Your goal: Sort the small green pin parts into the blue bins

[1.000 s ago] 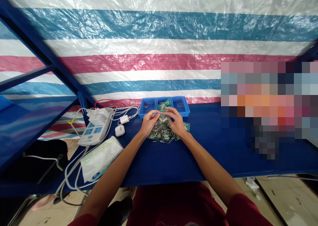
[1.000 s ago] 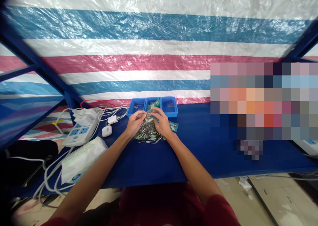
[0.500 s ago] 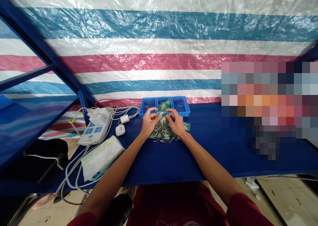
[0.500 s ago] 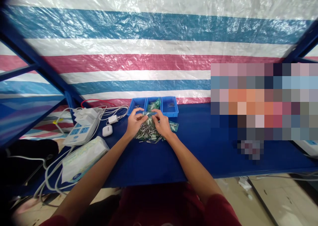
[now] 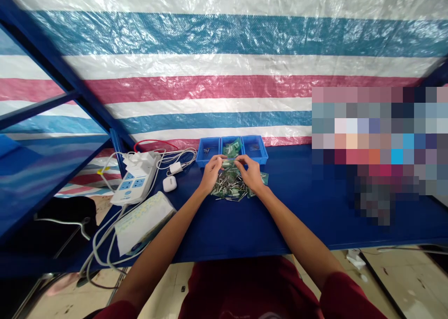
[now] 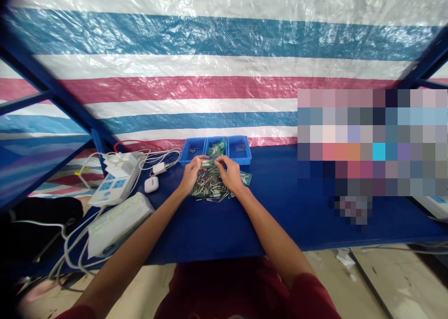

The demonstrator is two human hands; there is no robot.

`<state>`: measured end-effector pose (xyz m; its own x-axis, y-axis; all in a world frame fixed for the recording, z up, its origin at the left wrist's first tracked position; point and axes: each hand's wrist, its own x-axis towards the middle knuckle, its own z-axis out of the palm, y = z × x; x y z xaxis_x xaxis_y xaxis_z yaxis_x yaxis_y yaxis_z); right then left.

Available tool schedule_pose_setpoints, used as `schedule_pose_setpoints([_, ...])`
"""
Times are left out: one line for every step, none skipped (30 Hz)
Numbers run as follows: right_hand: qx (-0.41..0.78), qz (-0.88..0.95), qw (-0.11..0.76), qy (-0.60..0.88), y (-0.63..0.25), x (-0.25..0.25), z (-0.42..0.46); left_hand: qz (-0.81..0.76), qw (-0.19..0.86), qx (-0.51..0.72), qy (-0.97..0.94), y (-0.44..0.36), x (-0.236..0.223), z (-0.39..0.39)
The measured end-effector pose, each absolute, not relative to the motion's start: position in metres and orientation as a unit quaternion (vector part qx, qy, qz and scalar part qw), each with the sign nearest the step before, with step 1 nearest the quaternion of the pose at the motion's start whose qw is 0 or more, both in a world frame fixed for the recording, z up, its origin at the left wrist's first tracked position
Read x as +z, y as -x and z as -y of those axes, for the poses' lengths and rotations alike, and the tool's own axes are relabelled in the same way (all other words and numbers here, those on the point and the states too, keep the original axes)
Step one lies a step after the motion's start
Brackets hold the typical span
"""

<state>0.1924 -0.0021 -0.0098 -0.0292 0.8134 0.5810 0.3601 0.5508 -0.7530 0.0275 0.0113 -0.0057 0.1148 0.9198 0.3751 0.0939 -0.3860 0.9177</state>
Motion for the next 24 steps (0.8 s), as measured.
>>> schedule_pose_setpoints([0.21, 0.682, 0.549, 0.436, -0.1922, -0.0099, 0.0025, -0.396, 0.378, 0.537, -0.642, -0.0269, -0.0058, -0.0115])
schedule_pose_setpoints([0.213, 0.677, 0.548, 0.443, -0.1919, -0.0101, 0.0028, -0.399, 0.376, 0.536, -0.642, -0.0265, -0.006, -0.0114])
schedule_pose_setpoints([0.215, 0.674, 0.549, 0.446, -0.1916, -0.0104, 0.003, -0.404, 0.378, 0.533, -0.64, -0.0262, -0.0063, -0.0112])
schedule_pose_setpoints([0.22, 0.67, 0.551, 0.447, -0.1912, -0.0106, 0.0031, -0.41, 0.381, 0.528, -0.639, -0.0263, -0.0067, -0.0107])
schedule_pose_setpoints([0.224, 0.666, 0.554, 0.447, -0.191, -0.0108, 0.0033, -0.417, 0.383, 0.524, -0.637, -0.0265, -0.0071, -0.0102])
schedule_pose_setpoints([0.228, 0.662, 0.556, 0.448, -0.1908, -0.0109, 0.0034, -0.422, 0.383, 0.522, -0.635, -0.0269, -0.0074, -0.0096])
schedule_pose_setpoints([0.233, 0.658, 0.556, 0.451, -0.1909, -0.0108, 0.0037, -0.425, 0.379, 0.524, -0.633, -0.0274, -0.0074, -0.0089])
schedule_pose_setpoints([0.237, 0.655, 0.555, 0.455, -0.1912, -0.0104, 0.004, -0.427, 0.375, 0.53, -0.63, -0.0278, -0.0072, -0.0084])
schedule_pose_setpoints([0.241, 0.653, 0.554, 0.457, -0.1916, -0.0099, 0.0043, -0.429, 0.371, 0.537, -0.624, -0.0281, -0.0067, -0.0079])
schedule_pose_setpoints([0.243, 0.654, 0.555, 0.454, -0.1922, -0.0094, 0.0047, -0.432, 0.371, 0.546, -0.615, -0.0283, -0.0059, -0.0075])
schedule_pose_setpoints([0.243, 0.658, 0.557, 0.444, -0.1928, -0.0089, 0.005, -0.434, 0.376, 0.554, -0.603, -0.0283, -0.0048, -0.0073])
schedule_pose_setpoints([0.24, 0.666, 0.561, 0.429, -0.1934, -0.0085, 0.0052, -0.435, 0.383, 0.561, -0.59, -0.0282, -0.0037, -0.0071])
schedule_pose_setpoints([0.234, 0.676, 0.564, 0.413, -0.1938, -0.0085, 0.0052, -0.435, 0.393, 0.567, -0.579, -0.0281, -0.0025, -0.0069])
schedule_pose_setpoints([0.223, 0.686, 0.566, 0.399, -0.194, -0.0087, 0.0051, -0.434, 0.404, 0.57, -0.569, -0.028, -0.0014, -0.0067])
schedule_pose_setpoints([0.211, 0.697, 0.563, 0.391, -0.1939, -0.0092, 0.0047, -0.433, 0.413, 0.572, -0.562, -0.0279, -0.0006, -0.0066])
schedule_pose_setpoints([0.199, 0.704, 0.56, 0.389, -0.1936, -0.0099, 0.0043, -0.431, 0.419, 0.572, -0.558, -0.0278, 0.0, -0.0064])
schedule_pose_setpoints([0.19, 0.709, 0.556, 0.391, -0.1932, -0.0107, 0.0038, -0.429, 0.423, 0.571, -0.557, -0.0278, 0.0003, -0.0064])
schedule_pose_setpoints([0.183, 0.709, 0.554, 0.397, -0.1927, -0.0114, 0.0032, -0.427, 0.425, 0.57, -0.559, -0.0279, 0.0003, -0.0064])
schedule_pose_setpoints([0.179, 0.707, 0.553, 0.402, -0.1922, -0.012, 0.0026, -0.423, 0.428, 0.568, -0.561, -0.0279, 0.0003, -0.0066])
schedule_pose_setpoints([0.181, 0.703, 0.553, 0.409, -0.1919, -0.0124, 0.0021, -0.418, 0.431, 0.566, -0.565, -0.028, 0.0001, -0.0069])
schedule_pose_setpoints([0.188, 0.695, 0.554, 0.419, -0.1917, -0.0125, 0.0016, -0.412, 0.433, 0.564, -0.57, -0.028, -0.0001, -0.0074])
schedule_pose_setpoints([0.2, 0.684, 0.554, 0.43, -0.1917, -0.0125, 0.0011, -0.405, 0.433, 0.563, -0.575, -0.0279, -0.0004, -0.0079])
schedule_pose_setpoints([0.218, 0.671, 0.554, 0.442, -0.1918, -0.0123, 0.0007, -0.397, 0.431, 0.563, -0.583, -0.0278, -0.0008, -0.0085])
schedule_pose_setpoints([0.241, 0.656, 0.553, 0.453, -0.1921, -0.0121, 0.0003, -0.389, 0.428, 0.561, -0.593, -0.0276, -0.0015, -0.0091])
